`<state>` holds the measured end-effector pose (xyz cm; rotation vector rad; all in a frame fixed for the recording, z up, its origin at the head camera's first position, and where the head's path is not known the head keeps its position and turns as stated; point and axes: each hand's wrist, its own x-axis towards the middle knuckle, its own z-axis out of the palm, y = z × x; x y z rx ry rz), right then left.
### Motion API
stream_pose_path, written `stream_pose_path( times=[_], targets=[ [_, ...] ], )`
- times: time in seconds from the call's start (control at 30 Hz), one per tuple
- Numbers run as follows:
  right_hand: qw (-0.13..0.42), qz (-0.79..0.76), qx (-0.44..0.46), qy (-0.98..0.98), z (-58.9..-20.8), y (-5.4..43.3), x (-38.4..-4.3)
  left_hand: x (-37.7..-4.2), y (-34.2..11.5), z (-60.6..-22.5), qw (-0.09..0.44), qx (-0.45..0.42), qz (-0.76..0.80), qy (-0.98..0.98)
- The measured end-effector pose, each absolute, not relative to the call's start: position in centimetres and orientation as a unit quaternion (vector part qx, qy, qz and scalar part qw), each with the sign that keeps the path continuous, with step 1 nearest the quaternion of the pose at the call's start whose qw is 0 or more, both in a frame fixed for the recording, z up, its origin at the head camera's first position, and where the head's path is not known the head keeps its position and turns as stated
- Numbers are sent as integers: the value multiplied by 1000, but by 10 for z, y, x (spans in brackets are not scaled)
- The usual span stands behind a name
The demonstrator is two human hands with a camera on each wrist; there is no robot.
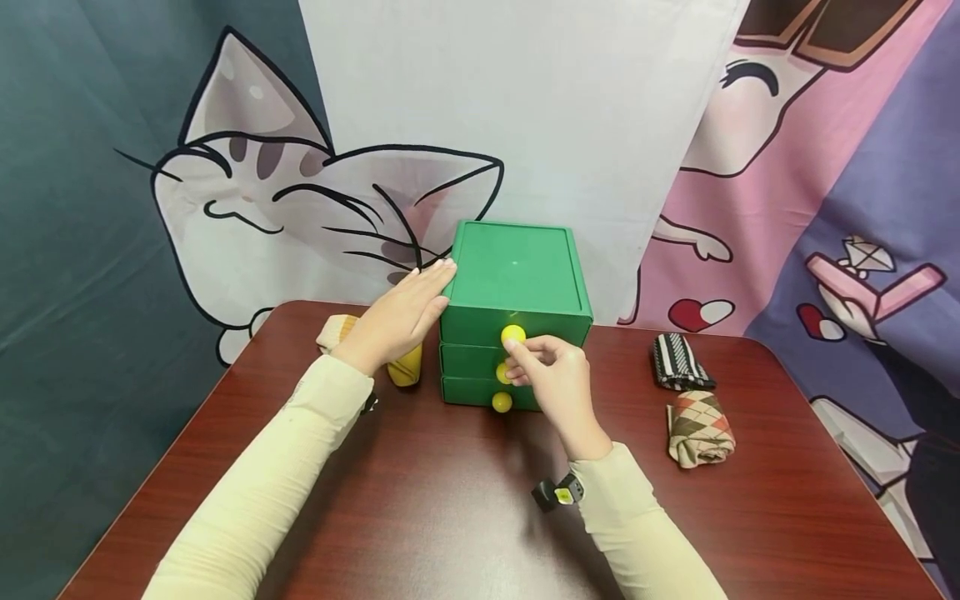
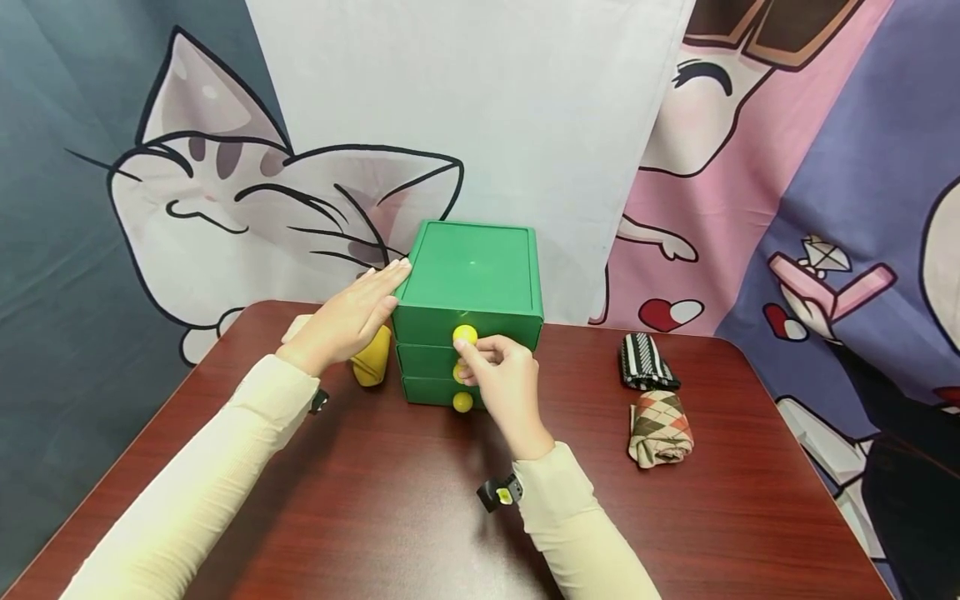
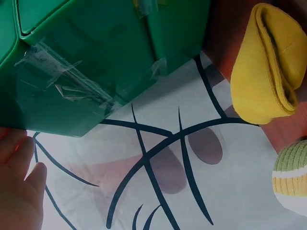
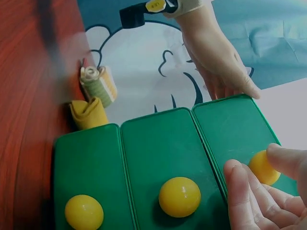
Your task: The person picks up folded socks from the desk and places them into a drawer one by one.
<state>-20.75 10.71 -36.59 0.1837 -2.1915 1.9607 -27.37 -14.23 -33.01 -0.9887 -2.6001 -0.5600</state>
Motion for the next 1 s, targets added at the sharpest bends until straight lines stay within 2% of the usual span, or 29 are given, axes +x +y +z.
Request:
stream_pose_path(
  times=[0.3, 0.67, 1.0],
  targets=[
    [94, 662, 59, -741, -366, 107, -209, -272, -141, -329, 156, -339, -182, -910],
    [83, 599, 43, -796, -385, 112, -202, -275, -138, -334, 181, -340, -150, -911],
    [13, 581, 8, -814, -405, 113, -205, -276, -137, -338, 202, -338, -153, -906]
  ],
)
